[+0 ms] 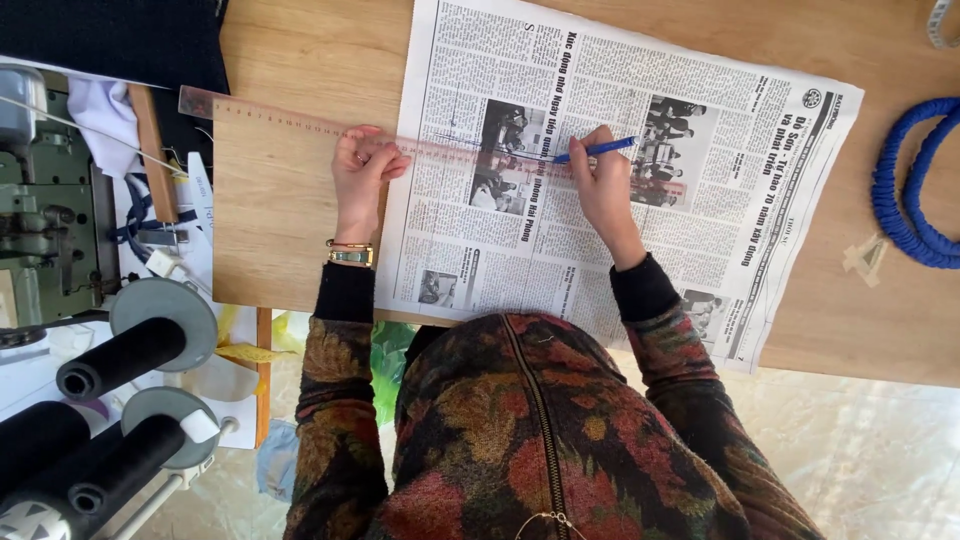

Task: The person uses a ruler and a blue pen to draw straight lines and curves on a newspaper spread on a wooden table. They reposition the ruler multiple times to create intersecting lines and then use a small rectangular card to trace a curved shape.

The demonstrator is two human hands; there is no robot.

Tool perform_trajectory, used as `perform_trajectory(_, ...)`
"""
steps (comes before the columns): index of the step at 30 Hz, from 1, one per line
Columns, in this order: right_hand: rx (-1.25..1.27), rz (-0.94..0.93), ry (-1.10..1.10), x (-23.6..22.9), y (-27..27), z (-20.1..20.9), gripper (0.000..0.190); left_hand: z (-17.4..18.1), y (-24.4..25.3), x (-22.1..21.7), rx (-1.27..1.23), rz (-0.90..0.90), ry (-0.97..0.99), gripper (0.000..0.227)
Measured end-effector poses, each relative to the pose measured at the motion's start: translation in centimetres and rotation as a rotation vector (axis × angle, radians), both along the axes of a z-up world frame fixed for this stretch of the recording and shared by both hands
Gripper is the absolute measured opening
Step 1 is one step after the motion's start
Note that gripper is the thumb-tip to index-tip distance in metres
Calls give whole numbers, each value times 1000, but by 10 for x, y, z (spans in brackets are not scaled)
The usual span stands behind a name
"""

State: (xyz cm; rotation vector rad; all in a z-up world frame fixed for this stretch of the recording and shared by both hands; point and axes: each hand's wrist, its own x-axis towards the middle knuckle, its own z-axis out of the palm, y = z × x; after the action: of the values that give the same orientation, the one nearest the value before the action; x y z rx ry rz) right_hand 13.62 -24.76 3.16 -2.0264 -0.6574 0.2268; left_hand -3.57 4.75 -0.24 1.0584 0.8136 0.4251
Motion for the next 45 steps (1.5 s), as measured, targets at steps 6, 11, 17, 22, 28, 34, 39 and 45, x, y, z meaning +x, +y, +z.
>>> perform_trajectory(6,-50,-3,-2,0,-2,-2,18,-23,6,6,36,-15,-23,29)
perform_trajectory(11,-108,4,-39,-6,23,-17,14,-10,4,10,54,-15,-24,28)
perform_trajectory(17,-45,48,-167,-22,69,-18,16,-12,0,13,90,-6,-4,22)
perform_trajectory(22,-101,66,-229,-11,49,-32,17,-10,0,13,122,5,6,20)
perform_trajectory(28,27,70,-229,-24,108,-36,14,-11,-1,13,143,18,36,18)
perform_trajectory(34,279,294,-122,-62,151,12,13,-22,1,13,106,11,-13,19)
perform_trajectory(39,-25,250,-475,-72,65,10,13,39,-21,-11,-35,-22,-60,21)
perform_trajectory(45,-286,-49,-457,-99,-88,23,32,36,-104,-28,-214,-254,-47,20)
